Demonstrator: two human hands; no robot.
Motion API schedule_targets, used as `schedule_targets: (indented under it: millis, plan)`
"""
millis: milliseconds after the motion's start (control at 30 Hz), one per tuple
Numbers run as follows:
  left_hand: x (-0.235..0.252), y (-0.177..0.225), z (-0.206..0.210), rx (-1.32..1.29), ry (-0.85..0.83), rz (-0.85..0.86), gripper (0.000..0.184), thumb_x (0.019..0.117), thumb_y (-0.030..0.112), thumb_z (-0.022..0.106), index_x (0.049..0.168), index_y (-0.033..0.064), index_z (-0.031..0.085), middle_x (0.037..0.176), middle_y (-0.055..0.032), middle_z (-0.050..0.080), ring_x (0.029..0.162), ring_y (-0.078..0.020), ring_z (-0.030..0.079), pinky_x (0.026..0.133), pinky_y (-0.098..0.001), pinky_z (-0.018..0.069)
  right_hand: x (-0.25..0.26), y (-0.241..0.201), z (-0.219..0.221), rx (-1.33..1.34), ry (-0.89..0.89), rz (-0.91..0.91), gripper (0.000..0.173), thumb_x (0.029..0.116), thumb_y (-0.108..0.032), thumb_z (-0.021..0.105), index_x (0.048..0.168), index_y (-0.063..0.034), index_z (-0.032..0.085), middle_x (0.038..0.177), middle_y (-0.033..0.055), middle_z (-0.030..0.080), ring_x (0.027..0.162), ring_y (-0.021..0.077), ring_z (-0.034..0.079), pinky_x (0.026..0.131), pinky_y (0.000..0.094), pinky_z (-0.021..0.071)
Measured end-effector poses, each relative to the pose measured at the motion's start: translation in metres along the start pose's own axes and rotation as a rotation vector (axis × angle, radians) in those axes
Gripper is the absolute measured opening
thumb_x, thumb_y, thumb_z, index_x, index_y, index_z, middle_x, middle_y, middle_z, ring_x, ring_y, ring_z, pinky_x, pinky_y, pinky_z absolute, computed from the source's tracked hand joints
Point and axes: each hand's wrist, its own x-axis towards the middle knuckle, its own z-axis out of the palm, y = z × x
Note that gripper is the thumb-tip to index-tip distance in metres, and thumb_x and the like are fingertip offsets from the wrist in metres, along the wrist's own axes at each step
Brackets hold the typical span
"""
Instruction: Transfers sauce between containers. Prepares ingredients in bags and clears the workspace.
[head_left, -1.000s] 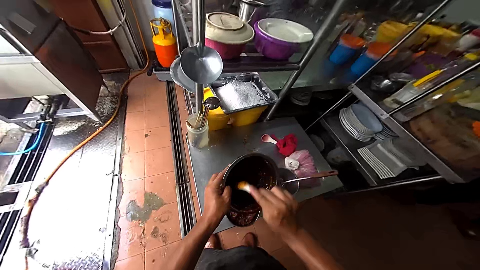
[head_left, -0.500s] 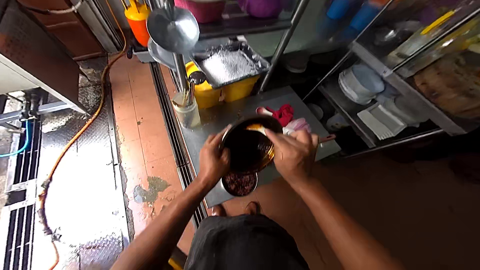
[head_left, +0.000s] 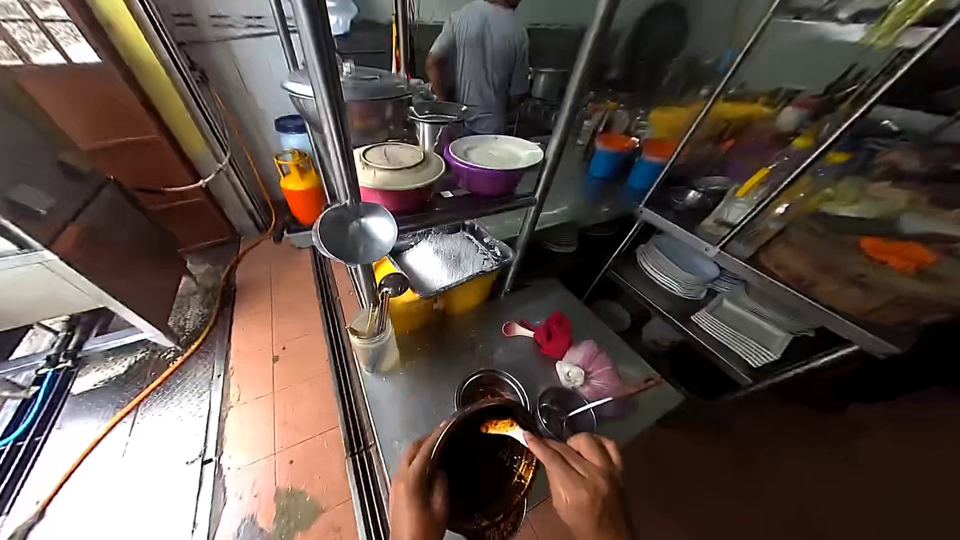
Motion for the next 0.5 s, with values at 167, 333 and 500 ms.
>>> schedule_targets:
  millis: [167,333,500]
  plan:
    - [-0.028,-0.005,0.014,-0.021,0.127,-0.142,0.054,0.0786,-0.006,0.057,0.130,0.0018,0.068,0.120,-0.0157,0.069,0.108,-0.0213,0.069,0.092,-0.0393,0.0582,-0.041,-0.019,0.009,0.095,-0.276,0.086,0.033,0.0888,-0.004,0.065,0.109,-0.0240,0.081,0.079,-0.0035,0.075,0.078,0.0207,0.068,0.081,0.0480,0.0521]
    - [-0.017,-0.009,0.018,-0.065,0.146,-0.153,0.053,0.0796,0.000,0.055,0.130,0.0068,0.069,0.119,-0.0086,0.070,0.110,-0.0139,0.067,0.093,-0.0334,0.0568,-0.014,-0.016,0.025,0.042,-0.064,0.179,0.030,0.0913,-0.008,0.058,0.104,-0.0221,0.082,0.076,-0.0026,0.072,0.074,0.0215,0.065,0.073,0.0447,0.0506]
    - [-0.009,-0.009,0.025,-0.080,0.156,-0.081,0.050,0.0811,-0.001,0.054,0.129,0.0045,0.070,0.121,-0.0099,0.070,0.111,-0.0141,0.068,0.096,-0.0335,0.0564,-0.012,-0.014,0.009,0.120,-0.158,0.133,0.029,0.0902,-0.007,0.061,0.103,-0.0237,0.080,0.078,-0.0027,0.073,0.076,0.0206,0.067,0.076,0.0464,0.0524]
